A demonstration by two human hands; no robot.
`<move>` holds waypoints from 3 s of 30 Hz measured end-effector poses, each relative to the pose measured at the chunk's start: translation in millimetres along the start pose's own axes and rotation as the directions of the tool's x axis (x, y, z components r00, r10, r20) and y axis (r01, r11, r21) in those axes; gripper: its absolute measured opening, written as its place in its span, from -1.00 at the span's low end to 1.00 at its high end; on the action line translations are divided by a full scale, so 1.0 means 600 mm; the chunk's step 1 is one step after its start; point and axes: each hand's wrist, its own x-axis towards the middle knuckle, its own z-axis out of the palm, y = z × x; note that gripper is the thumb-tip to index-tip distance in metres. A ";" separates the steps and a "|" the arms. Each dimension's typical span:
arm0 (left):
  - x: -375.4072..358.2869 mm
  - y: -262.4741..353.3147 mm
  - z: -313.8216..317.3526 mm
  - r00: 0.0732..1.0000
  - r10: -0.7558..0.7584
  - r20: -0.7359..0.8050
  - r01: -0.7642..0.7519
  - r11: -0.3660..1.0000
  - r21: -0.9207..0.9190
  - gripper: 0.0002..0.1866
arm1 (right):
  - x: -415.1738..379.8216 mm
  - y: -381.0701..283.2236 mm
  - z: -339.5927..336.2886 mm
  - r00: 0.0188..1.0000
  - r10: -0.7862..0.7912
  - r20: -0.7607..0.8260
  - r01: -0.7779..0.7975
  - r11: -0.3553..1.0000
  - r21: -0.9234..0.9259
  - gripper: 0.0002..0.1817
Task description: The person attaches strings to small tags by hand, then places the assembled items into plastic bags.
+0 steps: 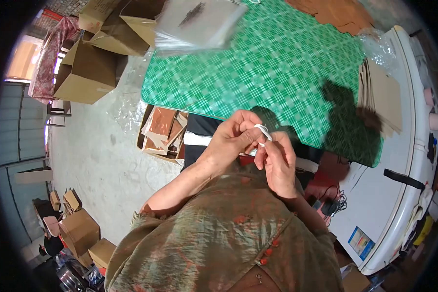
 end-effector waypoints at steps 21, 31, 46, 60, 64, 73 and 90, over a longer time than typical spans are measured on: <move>-0.001 0.028 -0.003 0.997 0.061 0.049 -0.071 0.974 0.216 -0.91 | 0.016 -0.010 0.001 0.996 -0.090 -0.012 0.089 0.994 -0.060 -0.82; -0.006 0.039 0.007 0.811 0.460 0.363 -0.574 0.500 0.649 -0.92 | 0.028 -0.030 0.013 0.994 0.102 -0.044 -0.107 0.982 -0.156 -0.80; 0.224 0.210 -0.072 0.596 0.659 0.459 -0.633 0.035 0.773 -0.92 | 0.001 -0.029 -0.015 0.879 0.427 0.213 -0.317 0.855 -0.410 -0.77; 0.199 0.184 -0.195 0.910 0.409 0.074 -0.282 0.478 0.832 -0.78 | 0.023 0.081 -0.168 0.992 0.011 0.123 0.111 0.346 -0.932 -0.89; 0.032 0.153 -0.142 0.999 -0.032 0.044 -0.015 0.617 0.786 -0.75 | 0.031 0.080 -0.206 0.982 -0.020 0.186 0.186 0.018 -0.982 -0.89; -0.046 0.008 -0.194 0.977 -0.214 -0.023 0.144 0.570 0.809 -0.70 | 0.050 0.114 -0.204 0.969 0.133 0.207 0.185 0.157 -0.970 -0.84; 0.030 -0.095 -0.150 0.997 0.052 0.049 -0.061 0.266 0.962 -0.87 | 0.066 0.094 -0.171 0.992 -0.125 -0.009 0.058 0.520 -0.852 -0.84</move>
